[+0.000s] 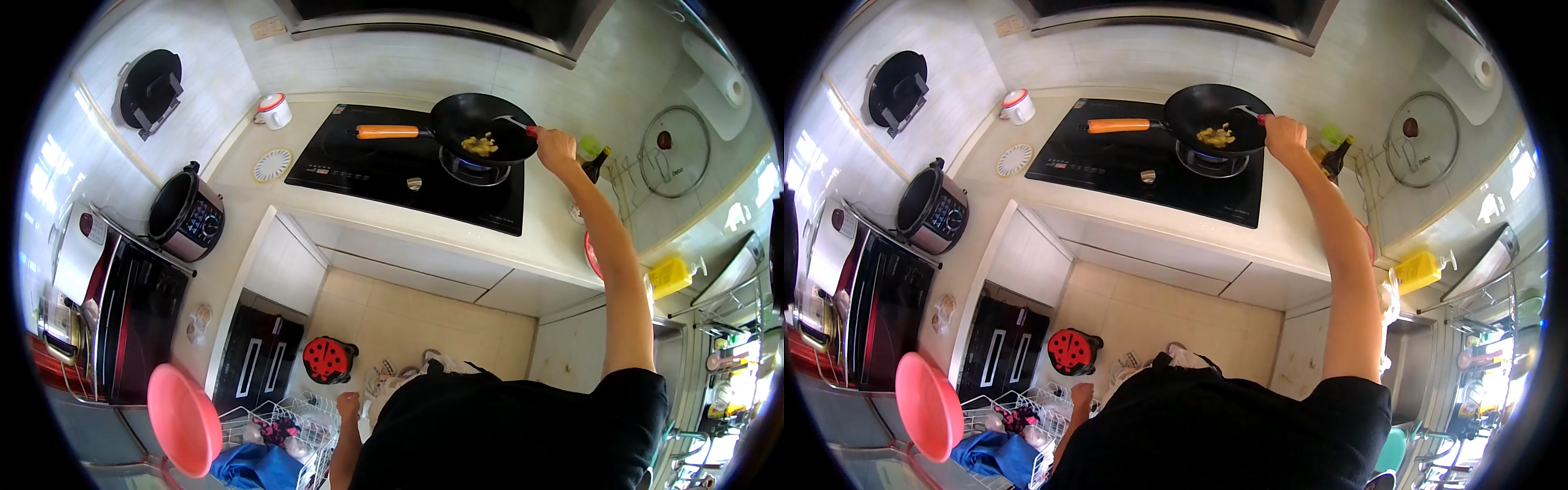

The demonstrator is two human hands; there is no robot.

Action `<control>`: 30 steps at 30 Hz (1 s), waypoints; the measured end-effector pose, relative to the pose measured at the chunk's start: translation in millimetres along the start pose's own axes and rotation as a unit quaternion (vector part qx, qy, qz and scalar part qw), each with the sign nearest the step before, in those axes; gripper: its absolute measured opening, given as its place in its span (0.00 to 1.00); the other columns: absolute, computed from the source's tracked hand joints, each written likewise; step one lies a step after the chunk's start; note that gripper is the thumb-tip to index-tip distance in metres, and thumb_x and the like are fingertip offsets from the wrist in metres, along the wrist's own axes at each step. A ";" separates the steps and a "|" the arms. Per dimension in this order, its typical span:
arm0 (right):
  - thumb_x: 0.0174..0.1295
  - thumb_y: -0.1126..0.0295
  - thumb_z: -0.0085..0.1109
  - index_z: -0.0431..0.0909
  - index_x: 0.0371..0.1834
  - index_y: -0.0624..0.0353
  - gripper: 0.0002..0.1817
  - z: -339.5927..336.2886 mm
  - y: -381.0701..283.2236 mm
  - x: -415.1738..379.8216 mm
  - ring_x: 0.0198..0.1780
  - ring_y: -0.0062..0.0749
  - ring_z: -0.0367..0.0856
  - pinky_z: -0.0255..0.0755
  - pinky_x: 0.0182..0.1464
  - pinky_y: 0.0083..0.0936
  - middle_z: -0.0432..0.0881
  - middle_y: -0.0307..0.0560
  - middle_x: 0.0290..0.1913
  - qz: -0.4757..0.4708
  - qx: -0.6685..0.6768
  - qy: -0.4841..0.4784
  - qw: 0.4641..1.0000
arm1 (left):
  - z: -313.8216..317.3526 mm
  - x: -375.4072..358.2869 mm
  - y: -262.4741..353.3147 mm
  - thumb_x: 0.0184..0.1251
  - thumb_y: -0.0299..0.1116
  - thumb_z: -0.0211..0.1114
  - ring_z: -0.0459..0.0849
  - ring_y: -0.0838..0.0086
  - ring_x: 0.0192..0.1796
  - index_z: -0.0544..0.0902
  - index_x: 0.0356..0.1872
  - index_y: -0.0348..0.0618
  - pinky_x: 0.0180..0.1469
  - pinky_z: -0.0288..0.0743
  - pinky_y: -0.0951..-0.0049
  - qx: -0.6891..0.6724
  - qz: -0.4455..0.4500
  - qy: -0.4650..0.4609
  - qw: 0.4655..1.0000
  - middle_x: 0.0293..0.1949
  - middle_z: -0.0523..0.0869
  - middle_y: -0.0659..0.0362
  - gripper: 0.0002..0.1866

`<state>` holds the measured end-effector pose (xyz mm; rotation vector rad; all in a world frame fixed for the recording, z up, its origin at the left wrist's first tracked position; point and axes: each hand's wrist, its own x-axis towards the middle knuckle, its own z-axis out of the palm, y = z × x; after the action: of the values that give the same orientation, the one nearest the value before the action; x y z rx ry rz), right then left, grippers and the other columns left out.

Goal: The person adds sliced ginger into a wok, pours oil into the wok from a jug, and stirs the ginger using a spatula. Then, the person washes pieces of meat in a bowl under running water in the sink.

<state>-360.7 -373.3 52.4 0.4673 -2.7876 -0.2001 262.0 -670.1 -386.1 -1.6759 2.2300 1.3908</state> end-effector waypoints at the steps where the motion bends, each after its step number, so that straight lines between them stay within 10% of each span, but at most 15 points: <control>1: 0.57 0.68 0.53 0.79 0.43 0.54 0.11 4.2 -0.5 3.6 0.46 0.48 0.82 0.77 0.42 0.41 0.83 0.53 0.40 -0.002 0.001 0.000 1.000 | -1.2 1.5 -2.1 0.46 0.37 0.63 0.84 0.52 0.40 0.86 0.30 0.37 0.45 0.76 0.59 0.018 -0.007 -0.006 1.000 0.33 0.86 0.44 0.14; 30: 0.57 0.58 0.52 0.83 0.46 0.47 0.17 -9.2 -6.8 -6.3 0.51 0.48 0.80 0.73 0.51 0.41 0.83 0.51 0.45 0.152 0.232 -0.030 0.960 | 5.3 9.2 -6.2 0.46 0.37 0.65 0.84 0.55 0.43 0.86 0.32 0.39 0.49 0.76 0.61 -0.014 -0.038 0.008 0.999 0.35 0.86 0.47 0.14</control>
<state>-350.1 -378.3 58.1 0.1245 -2.9101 0.5263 260.5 -673.8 -397.7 -1.7676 2.1394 1.4025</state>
